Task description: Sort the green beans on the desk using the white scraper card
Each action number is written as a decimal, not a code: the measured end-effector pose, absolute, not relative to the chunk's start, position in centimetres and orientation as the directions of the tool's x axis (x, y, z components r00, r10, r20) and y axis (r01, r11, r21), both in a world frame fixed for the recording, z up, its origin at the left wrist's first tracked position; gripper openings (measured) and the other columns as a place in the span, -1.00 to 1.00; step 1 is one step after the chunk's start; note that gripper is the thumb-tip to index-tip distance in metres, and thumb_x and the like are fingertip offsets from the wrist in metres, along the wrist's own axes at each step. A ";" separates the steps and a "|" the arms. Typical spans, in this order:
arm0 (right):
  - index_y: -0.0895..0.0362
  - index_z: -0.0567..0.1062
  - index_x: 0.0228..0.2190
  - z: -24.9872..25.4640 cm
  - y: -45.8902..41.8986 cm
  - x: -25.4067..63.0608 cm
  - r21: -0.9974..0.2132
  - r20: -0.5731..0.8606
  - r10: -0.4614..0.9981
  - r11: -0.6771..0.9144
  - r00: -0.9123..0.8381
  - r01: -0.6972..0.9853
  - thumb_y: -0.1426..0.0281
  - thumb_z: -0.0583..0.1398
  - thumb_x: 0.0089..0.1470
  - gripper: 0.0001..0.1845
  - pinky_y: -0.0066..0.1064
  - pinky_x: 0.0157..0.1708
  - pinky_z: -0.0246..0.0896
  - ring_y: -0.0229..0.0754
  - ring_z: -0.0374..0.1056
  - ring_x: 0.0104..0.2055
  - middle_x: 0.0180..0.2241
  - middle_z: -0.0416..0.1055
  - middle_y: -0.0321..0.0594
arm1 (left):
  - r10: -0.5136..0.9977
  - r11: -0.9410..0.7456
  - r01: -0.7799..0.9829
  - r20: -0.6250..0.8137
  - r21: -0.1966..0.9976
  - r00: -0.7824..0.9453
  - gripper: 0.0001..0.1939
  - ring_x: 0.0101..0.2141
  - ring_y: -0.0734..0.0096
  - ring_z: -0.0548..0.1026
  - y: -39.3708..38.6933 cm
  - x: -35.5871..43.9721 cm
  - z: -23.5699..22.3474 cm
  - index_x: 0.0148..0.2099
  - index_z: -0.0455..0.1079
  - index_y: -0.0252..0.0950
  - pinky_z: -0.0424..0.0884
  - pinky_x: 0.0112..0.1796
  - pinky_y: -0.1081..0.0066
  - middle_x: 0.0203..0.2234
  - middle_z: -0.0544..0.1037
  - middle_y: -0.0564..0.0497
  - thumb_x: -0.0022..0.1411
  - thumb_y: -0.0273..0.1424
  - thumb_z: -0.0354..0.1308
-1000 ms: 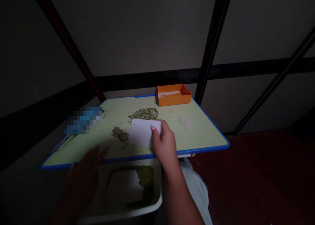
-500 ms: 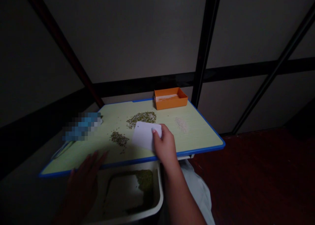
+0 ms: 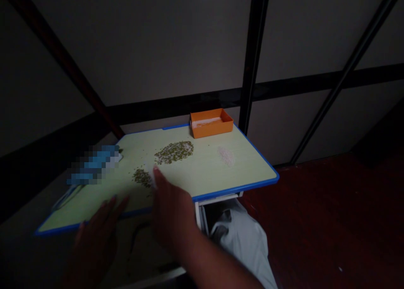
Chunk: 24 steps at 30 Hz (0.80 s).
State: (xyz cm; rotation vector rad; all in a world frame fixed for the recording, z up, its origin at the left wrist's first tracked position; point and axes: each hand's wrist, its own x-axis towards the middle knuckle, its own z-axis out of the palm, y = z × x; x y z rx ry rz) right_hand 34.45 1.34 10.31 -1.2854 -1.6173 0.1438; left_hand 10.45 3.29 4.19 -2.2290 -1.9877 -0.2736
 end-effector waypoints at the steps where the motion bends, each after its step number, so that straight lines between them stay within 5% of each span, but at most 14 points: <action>1: 0.17 0.33 0.29 9.9 1.2 33.8 -0.542 0.658 0.753 0.469 0.004 0.698 0.55 0.00 0.24 -0.40 -0.36 -0.17 0.53 -0.11 0.63 -0.10 -0.01 0.66 0.00 | 0.968 -0.117 0.993 0.225 0.014 0.111 -0.34 0.46 0.09 0.09 3.4 10.4 4.2 0.42 0.04 0.02 0.14 0.38 -0.33 0.48 0.14 -0.08 0.34 -0.49 -0.34; 4: 0.24 0.26 0.34 8.2 0.7 32.2 -0.304 0.772 0.623 0.539 -0.129 0.785 0.51 0.04 0.25 -0.36 -0.20 -0.18 0.60 0.04 0.62 -0.04 0.11 0.58 0.17 | 0.970 -0.117 0.993 0.214 0.015 0.111 -0.35 0.46 0.08 0.11 3.7 10.0 4.1 0.40 0.11 -0.03 0.08 0.39 -0.36 0.47 0.17 -0.11 0.34 -0.48 -0.34; 7: 0.25 0.29 0.32 6.8 0.2 31.2 -0.219 0.808 0.572 0.514 -0.141 0.829 0.49 0.06 0.28 -0.40 -0.17 -0.20 0.62 0.08 0.63 -0.05 0.08 0.58 0.21 | 0.974 -0.122 0.992 0.197 0.023 0.115 -0.36 0.45 0.05 0.14 4.0 9.6 4.0 0.39 0.14 -0.05 0.06 0.39 -0.39 0.46 0.19 -0.13 0.33 -0.47 -0.30; 14: 0.32 0.28 0.29 6.5 0.5 31.2 -0.192 0.742 0.645 0.467 -0.184 0.863 0.48 0.07 0.30 -0.44 0.07 0.18 0.43 0.09 0.55 0.13 0.04 0.59 0.22 | 0.977 -0.109 0.994 0.185 0.022 0.103 -0.34 0.48 0.02 0.05 3.9 9.7 4.0 0.42 0.07 -0.01 0.01 0.39 -0.44 0.49 0.12 -0.12 0.33 -0.48 -0.31; 24: 0.35 0.38 0.21 7.7 2.2 33.0 -0.228 0.653 0.746 0.357 -0.130 0.906 0.52 0.12 0.27 -0.51 -0.08 -0.10 0.58 0.17 0.61 0.02 0.07 0.54 0.40 | 0.965 -0.145 0.986 0.208 -0.080 0.159 -0.25 0.47 0.03 0.06 4.0 9.1 4.1 0.46 -0.18 0.12 0.21 0.32 -0.42 0.50 0.10 -0.10 0.30 -0.49 -0.21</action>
